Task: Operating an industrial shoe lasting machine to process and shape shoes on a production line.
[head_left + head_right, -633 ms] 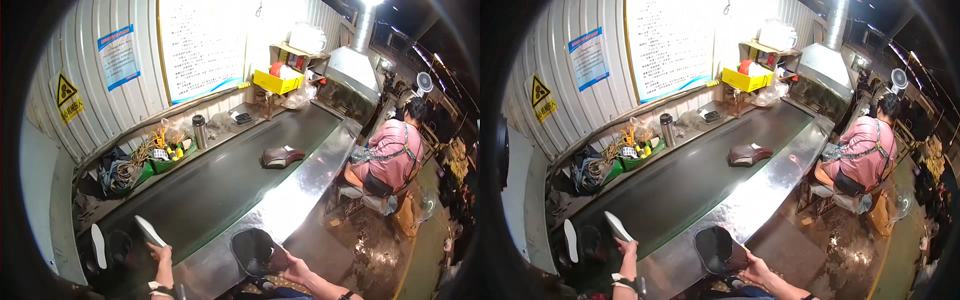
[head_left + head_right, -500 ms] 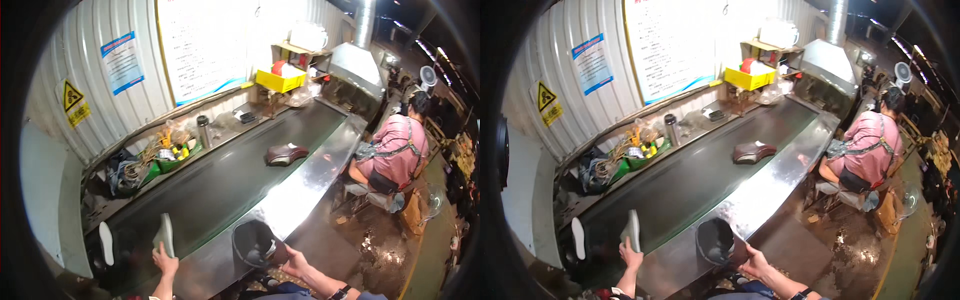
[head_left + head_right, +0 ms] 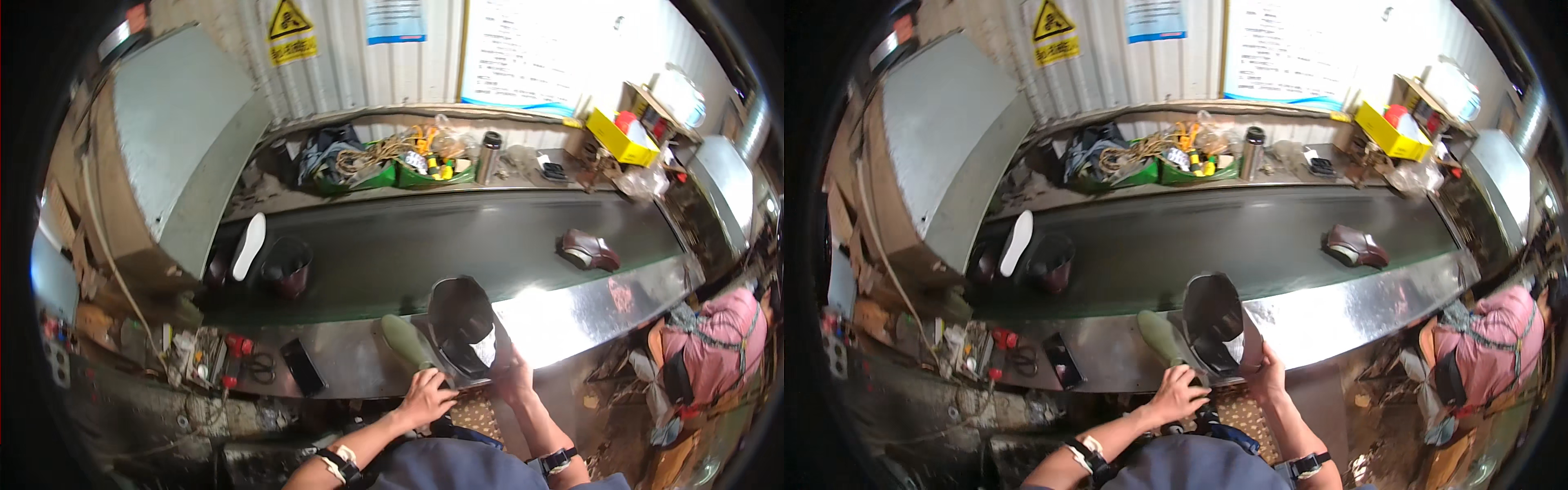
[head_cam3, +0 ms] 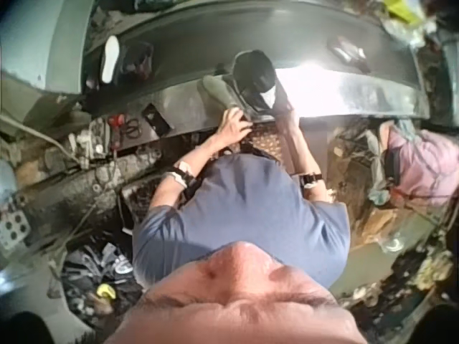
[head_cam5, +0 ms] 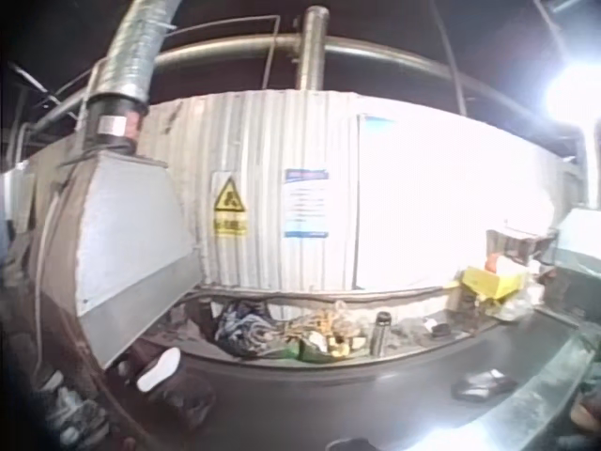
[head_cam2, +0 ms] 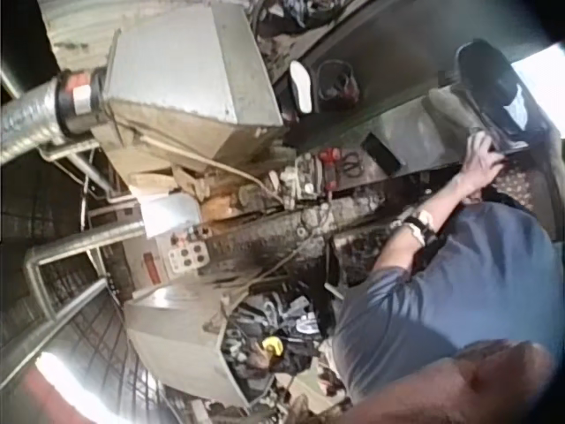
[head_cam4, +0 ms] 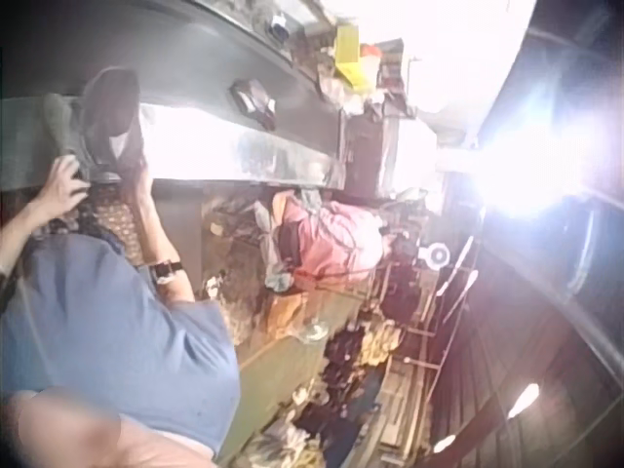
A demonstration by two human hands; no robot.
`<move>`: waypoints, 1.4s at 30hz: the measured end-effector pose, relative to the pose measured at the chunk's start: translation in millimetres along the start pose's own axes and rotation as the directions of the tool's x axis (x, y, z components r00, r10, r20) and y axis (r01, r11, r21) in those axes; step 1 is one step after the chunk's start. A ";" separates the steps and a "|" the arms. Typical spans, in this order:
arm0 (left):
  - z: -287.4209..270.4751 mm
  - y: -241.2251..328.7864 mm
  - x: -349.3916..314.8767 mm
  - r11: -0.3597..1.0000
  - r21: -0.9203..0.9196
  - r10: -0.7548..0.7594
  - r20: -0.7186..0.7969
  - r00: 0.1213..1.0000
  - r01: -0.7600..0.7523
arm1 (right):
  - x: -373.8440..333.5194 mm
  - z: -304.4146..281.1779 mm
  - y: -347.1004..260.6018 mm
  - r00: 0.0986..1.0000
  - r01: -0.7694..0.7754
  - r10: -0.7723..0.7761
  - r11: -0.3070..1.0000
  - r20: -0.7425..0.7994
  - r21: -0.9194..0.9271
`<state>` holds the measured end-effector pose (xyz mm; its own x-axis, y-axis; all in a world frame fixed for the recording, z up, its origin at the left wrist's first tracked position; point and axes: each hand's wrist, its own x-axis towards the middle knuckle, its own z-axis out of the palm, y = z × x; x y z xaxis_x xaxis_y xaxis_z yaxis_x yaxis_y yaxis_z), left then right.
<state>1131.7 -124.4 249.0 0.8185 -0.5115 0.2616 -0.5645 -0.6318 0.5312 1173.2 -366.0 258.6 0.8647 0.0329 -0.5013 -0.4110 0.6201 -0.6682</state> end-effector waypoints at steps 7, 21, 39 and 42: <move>-90.9 -82.8 39.3 -0.611 -0.763 -0.552 0.601 0.578 0.211 | -59.8 28.6 -6.8 0.791 0.611 -0.163 0.159 0.589 -0.776; -13.1 -173.3 48.7 0.492 -0.525 -0.869 -0.342 0.358 0.694 | -6.9 28.1 108.0 0.622 0.746 -0.463 0.102 0.632 -0.659; 12.5 -106.3 57.1 0.229 -0.313 -0.971 -0.144 0.192 0.922 | -1.8 -43.6 91.1 0.507 0.861 -0.166 0.139 0.846 -0.489; 2.2 -115.2 43.5 0.230 -0.370 -0.971 -0.155 0.184 0.900 | -13.4 -31.0 89.4 0.594 0.802 -0.155 0.184 0.789 -0.568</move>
<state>1232.1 -75.2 197.4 0.7152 0.6092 -0.3426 0.6463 -0.3898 0.6560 1116.0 -335.3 188.6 0.8055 0.5419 0.2399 0.4544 -0.3048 -0.8370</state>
